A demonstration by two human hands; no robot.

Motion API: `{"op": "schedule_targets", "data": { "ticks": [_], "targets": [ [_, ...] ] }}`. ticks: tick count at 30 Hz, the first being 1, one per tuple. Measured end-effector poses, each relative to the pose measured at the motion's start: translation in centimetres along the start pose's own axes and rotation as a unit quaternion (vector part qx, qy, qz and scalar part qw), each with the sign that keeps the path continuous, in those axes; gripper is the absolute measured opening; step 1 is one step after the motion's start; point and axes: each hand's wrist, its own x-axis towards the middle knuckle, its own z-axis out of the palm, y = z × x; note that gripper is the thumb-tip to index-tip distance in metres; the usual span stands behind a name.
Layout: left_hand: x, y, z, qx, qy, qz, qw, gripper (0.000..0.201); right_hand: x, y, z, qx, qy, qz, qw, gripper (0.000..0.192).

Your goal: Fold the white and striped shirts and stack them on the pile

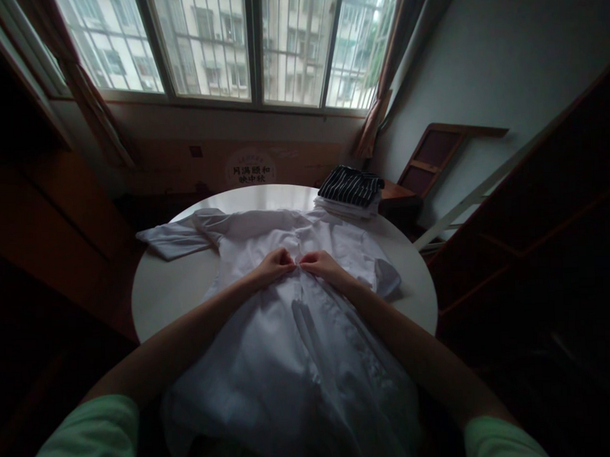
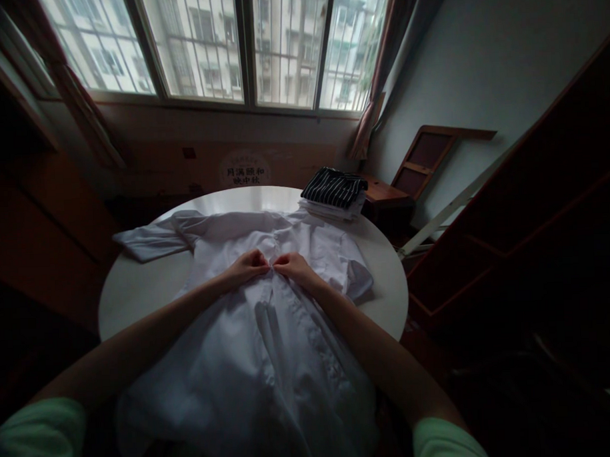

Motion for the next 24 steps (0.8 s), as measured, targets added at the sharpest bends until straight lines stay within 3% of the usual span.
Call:
{"op": "schedule_targets", "data": {
  "ticks": [15, 24],
  "targets": [
    [-0.33, 0.2, 0.25, 0.043, 0.012, 0.028, 0.999, 0.015, 0.29, 0.56, 0.49, -0.121, 0.014, -0.064, 0.991, 0.018],
    [0.13, -0.24, -0.74, 0.03, -0.052, 0.056, 0.997, 0.015, 0.05, 0.45, 0.54, -0.11, 0.013, -0.057, 0.992, 0.016]
  ]
}}
